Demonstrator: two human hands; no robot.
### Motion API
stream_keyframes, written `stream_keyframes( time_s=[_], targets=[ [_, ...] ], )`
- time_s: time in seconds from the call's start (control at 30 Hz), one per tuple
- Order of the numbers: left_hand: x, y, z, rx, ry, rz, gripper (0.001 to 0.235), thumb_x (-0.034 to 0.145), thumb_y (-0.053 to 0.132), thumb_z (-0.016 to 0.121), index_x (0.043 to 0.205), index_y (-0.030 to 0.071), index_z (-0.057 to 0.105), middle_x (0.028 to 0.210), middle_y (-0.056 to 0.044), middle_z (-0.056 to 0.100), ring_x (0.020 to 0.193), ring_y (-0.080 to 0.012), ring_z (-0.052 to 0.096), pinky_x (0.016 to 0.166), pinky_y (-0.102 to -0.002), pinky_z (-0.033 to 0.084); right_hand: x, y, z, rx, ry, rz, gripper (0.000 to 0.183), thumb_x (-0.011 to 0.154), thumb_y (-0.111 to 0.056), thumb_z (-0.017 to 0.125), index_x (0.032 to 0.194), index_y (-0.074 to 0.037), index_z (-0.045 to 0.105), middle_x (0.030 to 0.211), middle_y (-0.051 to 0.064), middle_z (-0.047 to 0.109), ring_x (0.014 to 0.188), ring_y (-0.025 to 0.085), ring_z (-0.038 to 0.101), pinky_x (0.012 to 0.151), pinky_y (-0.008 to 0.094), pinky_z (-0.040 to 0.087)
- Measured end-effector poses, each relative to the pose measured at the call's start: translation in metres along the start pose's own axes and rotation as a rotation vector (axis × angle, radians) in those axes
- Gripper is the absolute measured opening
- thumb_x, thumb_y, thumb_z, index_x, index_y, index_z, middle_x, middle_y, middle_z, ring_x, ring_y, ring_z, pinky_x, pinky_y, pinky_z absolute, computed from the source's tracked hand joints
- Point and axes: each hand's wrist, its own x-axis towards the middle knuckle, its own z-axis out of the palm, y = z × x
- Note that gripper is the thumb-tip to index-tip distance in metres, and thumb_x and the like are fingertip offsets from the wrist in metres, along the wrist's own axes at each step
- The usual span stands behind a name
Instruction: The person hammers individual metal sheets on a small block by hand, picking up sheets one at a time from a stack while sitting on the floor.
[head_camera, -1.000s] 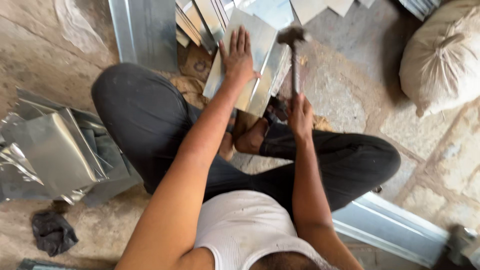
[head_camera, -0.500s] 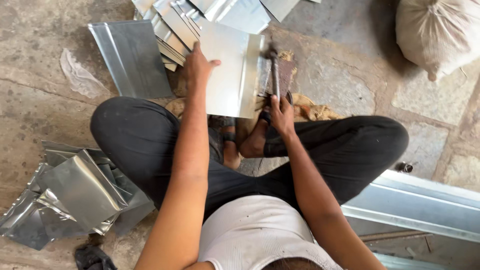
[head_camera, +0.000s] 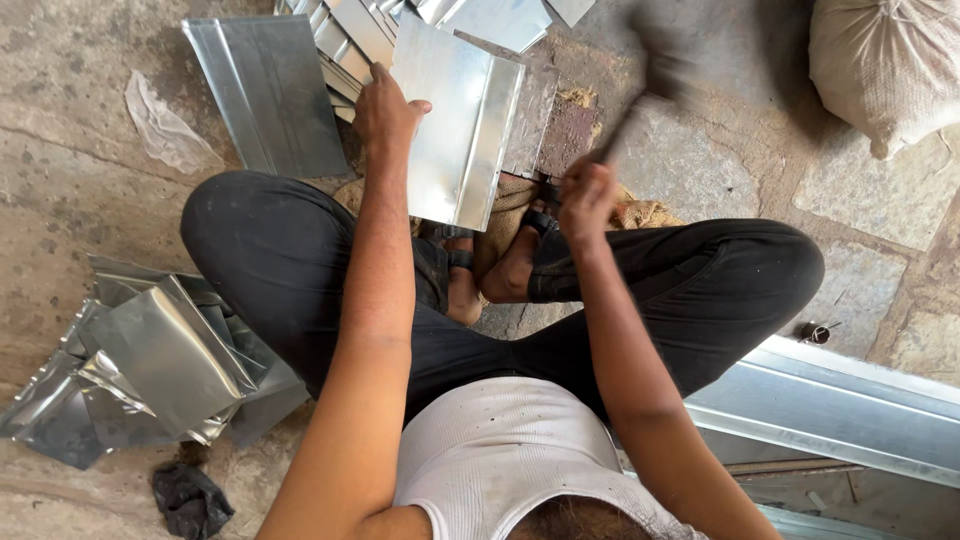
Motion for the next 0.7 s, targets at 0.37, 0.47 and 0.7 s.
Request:
stream_keyframes(
  time_s=[0.37, 0.47, 0.7],
  targets=[
    [0.005, 0.002, 0.011, -0.02, 0.067, 0.021, 0.088, 0.082, 0.044, 0.085, 0.141, -0.006, 0.044, 0.117, -0.027, 0.068, 0.106, -0.039, 0.069, 0.08, -0.047, 0.061, -0.009, -0.046, 0.002, 0.03, -0.041, 0.368, 0.038, 0.111, -0.044, 0.045, 0.097, -0.009, 0.053, 0.071, -0.003, 0.049, 0.057, 0.007, 0.044, 0.047, 0.026, 0.035],
    [0.0, -0.006, 0.009, -0.055, 0.161, 0.043, 0.087, 0.083, 0.045, 0.085, 0.139, -0.007, 0.044, 0.115, -0.027, 0.069, 0.101, -0.0406, 0.07, 0.076, -0.048, 0.061, -0.007, -0.016, 0.011, -0.167, -0.125, 0.234, 0.046, 0.12, -0.043, 0.048, 0.092, -0.007, 0.054, 0.075, -0.001, 0.047, 0.062, 0.007, 0.043, 0.052, 0.025, 0.036],
    [0.023, -0.019, 0.035, -0.144, 0.348, 0.077, 0.076, 0.092, 0.042, 0.082, 0.136, -0.007, 0.045, 0.102, -0.027, 0.072, 0.088, -0.0386, 0.075, 0.064, -0.045, 0.063, -0.011, -0.053, -0.007, -0.107, -0.059, 0.473, 0.044, 0.114, -0.041, 0.048, 0.091, -0.005, 0.054, 0.067, -0.002, 0.046, 0.053, 0.006, 0.042, 0.045, 0.026, 0.035]
  ],
)
